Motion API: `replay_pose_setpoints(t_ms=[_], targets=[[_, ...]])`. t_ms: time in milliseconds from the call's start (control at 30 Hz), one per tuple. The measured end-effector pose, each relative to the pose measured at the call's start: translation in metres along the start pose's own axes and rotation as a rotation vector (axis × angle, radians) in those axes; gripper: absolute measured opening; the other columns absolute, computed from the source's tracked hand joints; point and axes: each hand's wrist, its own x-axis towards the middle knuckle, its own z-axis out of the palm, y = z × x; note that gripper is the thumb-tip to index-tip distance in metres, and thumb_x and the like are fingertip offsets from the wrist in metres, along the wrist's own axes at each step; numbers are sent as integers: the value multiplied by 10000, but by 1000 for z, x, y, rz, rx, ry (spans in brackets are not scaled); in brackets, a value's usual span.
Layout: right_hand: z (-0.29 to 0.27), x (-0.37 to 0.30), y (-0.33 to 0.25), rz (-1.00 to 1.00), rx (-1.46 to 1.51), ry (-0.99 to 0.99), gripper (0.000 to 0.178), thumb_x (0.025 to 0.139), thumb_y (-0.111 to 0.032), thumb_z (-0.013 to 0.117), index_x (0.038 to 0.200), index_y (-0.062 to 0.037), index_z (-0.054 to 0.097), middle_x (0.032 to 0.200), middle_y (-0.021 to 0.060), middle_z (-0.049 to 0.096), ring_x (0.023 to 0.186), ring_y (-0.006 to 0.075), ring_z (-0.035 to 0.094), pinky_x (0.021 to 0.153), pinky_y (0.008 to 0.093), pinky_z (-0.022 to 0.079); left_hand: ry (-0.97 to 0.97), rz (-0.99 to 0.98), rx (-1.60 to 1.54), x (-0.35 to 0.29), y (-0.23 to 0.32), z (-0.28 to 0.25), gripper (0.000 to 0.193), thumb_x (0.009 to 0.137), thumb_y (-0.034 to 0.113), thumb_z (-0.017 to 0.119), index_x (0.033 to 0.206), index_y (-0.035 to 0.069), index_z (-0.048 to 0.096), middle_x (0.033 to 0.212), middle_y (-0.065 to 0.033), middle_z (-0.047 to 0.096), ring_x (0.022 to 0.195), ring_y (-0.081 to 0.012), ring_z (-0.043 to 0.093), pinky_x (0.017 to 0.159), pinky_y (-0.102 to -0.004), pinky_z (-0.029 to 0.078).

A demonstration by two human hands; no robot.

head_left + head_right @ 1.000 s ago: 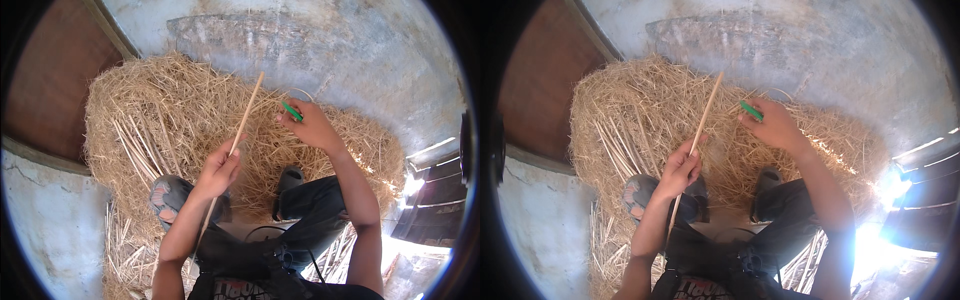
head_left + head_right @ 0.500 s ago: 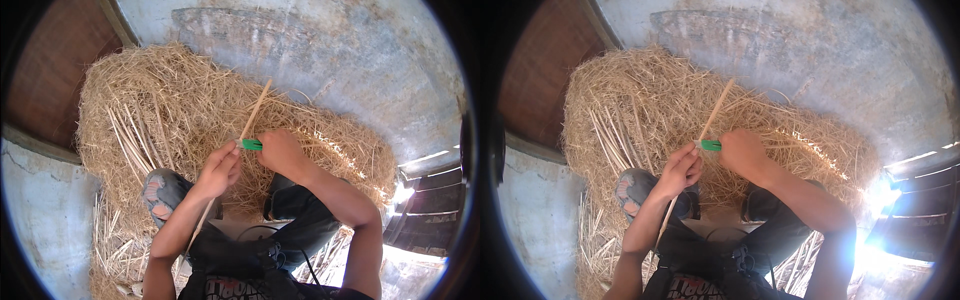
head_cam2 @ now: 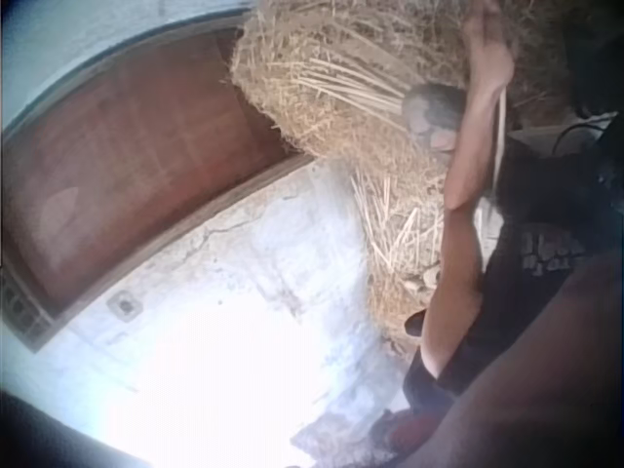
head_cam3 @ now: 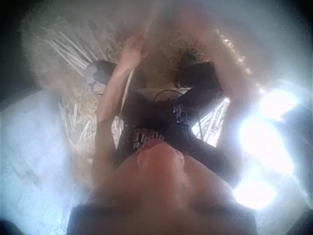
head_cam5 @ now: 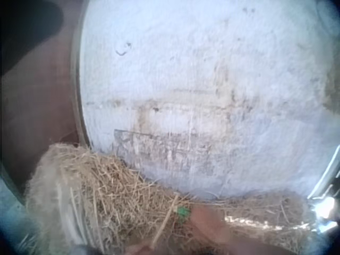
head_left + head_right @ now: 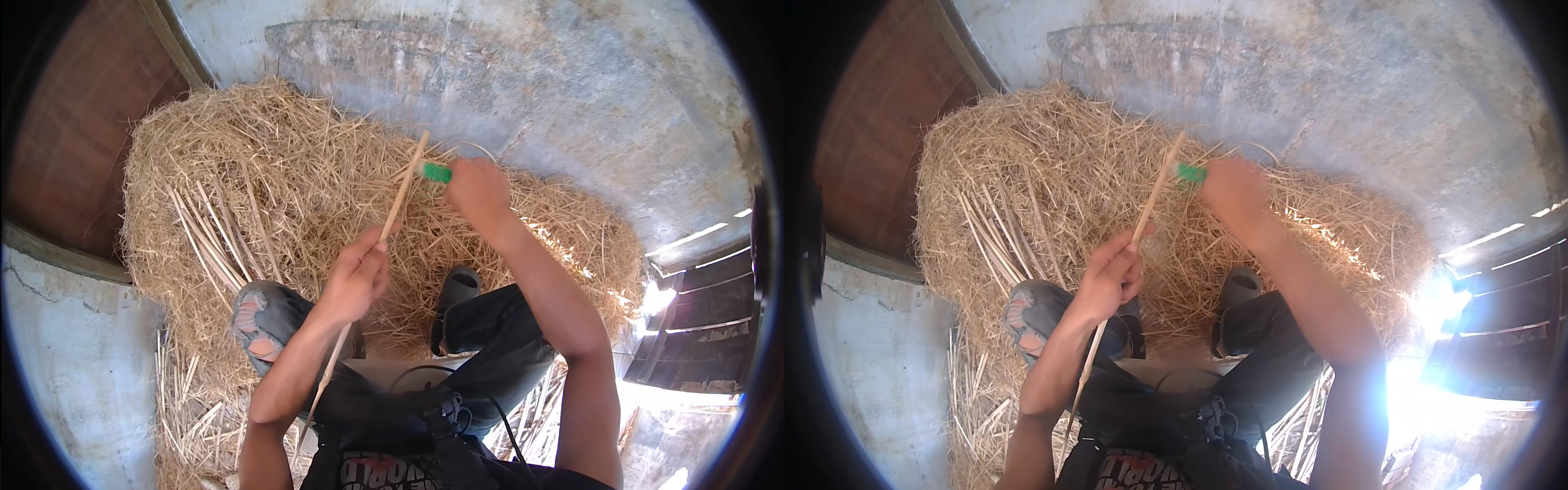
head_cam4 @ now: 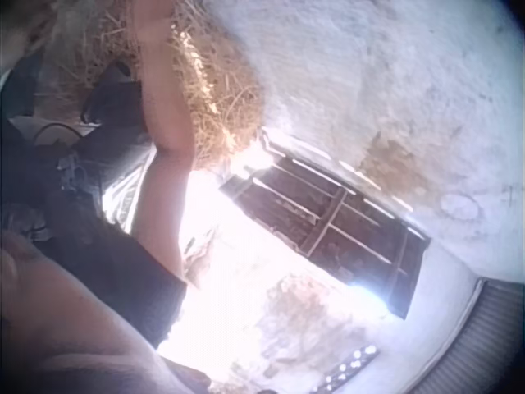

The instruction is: The person shaves a thin wood strip using a small utility knife by pulling the blade along the length of the strip.

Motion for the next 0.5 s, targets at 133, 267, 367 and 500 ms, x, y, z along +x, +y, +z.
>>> replay_pose_setpoints(t_ms=[133,267,367,500], targets=[[-29,25,62,386,1,89,169,910,-123,651,884,18,741,784,213,726,707,383,719,677,478,580,-129,-6,70,-16,-9,12,452,1148,221,383,1549,23,445,671,45,335,528,-67,282,476,-239,276],[-37,10,88,326,-15,89,221,940,-180,653,892,23,725,776,202,717,745,364,726,685,455,582,-70,69,104,-15,-14,4,450,1143,194,380,1554,22,442,657,53,317,523,-68,272,475,-244,279],[-48,-10,61,261,131,1,200,902,-178,683,880,16,727,777,211,711,752,396,717,696,470,581,-39,77,110,-10,-13,-5,449,1138,177,388,1556,21,440,656,57,300,523,-68,271,476,-245,281],[-29,-28,22,-44,90,-18,169,834,-168,726,879,-6,738,801,200,716,760,389,717,715,494,581,-21,63,89,-7,-14,2,449,1133,166,399,1558,27,440,662,60,293,527,-66,267,478,-245,281]])
